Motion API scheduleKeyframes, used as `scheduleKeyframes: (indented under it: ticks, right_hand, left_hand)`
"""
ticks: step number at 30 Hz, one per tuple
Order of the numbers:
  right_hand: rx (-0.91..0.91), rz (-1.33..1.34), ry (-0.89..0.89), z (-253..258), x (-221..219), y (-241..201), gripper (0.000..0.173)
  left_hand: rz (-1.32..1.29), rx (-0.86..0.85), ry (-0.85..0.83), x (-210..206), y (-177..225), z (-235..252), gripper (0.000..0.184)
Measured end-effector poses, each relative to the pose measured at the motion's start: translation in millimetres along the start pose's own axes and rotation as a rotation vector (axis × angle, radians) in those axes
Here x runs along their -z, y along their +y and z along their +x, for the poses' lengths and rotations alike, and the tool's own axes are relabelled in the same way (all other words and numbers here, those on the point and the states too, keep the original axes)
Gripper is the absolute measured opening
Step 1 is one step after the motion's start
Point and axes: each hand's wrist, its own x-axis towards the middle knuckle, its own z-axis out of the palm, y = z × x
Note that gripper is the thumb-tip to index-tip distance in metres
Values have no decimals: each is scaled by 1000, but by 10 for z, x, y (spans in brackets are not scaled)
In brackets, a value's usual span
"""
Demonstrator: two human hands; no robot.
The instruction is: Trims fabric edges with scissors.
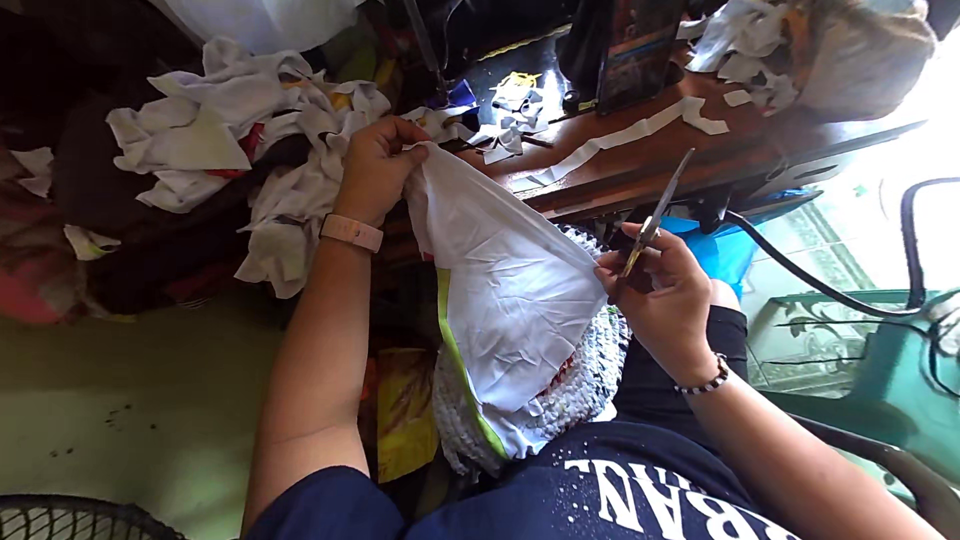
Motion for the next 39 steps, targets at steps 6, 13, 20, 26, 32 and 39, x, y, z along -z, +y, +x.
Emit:
scheduleKeyframes:
  ticks: [6, 13, 20, 26, 32, 39]
  right_hand:
    - [124, -119, -29, -91, -33, 34, 57]
    - [325, -312, -67, -165, -95, 75, 50]
    - [385, -367, -81, -180, -110, 95, 44]
    - [401, -377, -75, -164, -103, 89, 45]
    - [274, -235, -158, -239, -28, 140, 47]
    - [-76, 2, -78, -151, 61, 70, 52]
  left_hand:
    - [10, -12, -11, -9, -31, 21, 13]
    - [28, 19, 3, -62, -141, 37, 16]
    - [-25, 27, 14, -77, -209, 23, 14]
    - [-97, 61, 41, -83, -233, -4, 14]
    - [-130, 73, 42, -80, -243, -12, 17]
    - [-146, 60, 52, -85, -253, -38, 19]
